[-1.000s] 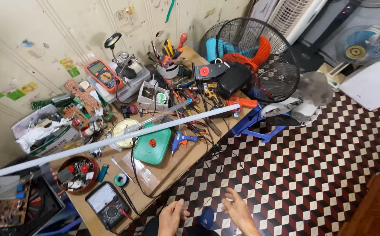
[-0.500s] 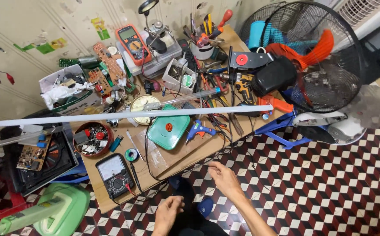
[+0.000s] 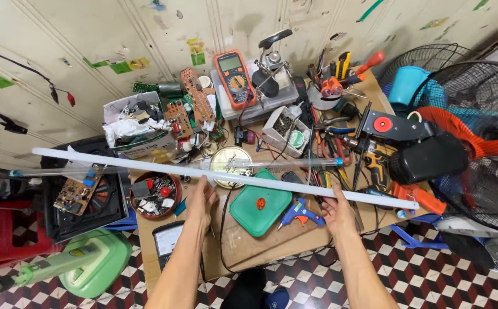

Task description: Repairing and testing a long LED tube light on a cluttered electronics workbench using a multimeter.

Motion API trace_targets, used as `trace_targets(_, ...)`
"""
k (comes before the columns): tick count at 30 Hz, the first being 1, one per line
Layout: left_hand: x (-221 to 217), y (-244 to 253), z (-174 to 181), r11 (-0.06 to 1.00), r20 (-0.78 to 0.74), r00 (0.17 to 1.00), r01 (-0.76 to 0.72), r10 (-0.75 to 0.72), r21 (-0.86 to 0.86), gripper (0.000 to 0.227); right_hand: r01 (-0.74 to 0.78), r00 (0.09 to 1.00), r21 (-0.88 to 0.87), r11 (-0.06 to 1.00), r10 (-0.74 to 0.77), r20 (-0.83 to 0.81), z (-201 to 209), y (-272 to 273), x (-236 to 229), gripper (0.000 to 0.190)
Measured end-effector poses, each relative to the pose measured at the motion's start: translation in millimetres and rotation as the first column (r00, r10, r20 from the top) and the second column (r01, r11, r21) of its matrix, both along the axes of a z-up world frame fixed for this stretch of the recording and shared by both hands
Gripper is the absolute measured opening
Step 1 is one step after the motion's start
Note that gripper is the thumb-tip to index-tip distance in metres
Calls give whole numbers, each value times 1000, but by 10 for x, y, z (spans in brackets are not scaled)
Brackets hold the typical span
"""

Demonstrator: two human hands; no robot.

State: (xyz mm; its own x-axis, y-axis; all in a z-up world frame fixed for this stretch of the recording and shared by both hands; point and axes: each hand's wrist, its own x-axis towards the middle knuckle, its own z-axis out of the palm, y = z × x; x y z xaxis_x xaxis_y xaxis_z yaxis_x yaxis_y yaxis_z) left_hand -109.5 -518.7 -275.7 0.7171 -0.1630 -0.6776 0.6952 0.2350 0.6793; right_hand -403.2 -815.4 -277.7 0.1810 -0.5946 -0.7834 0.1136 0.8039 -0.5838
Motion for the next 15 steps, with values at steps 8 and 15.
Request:
trace_targets(8,139,-285,105,999,-39,999,33,-35,-34,42,48,997,-30,998,-46,60,-149,58,-44,22)
trace_targets(15,-182,239,653,993,21,1000,-3,5,-121,45,56,978,-48,997,-46,203,518,624,-355,25)
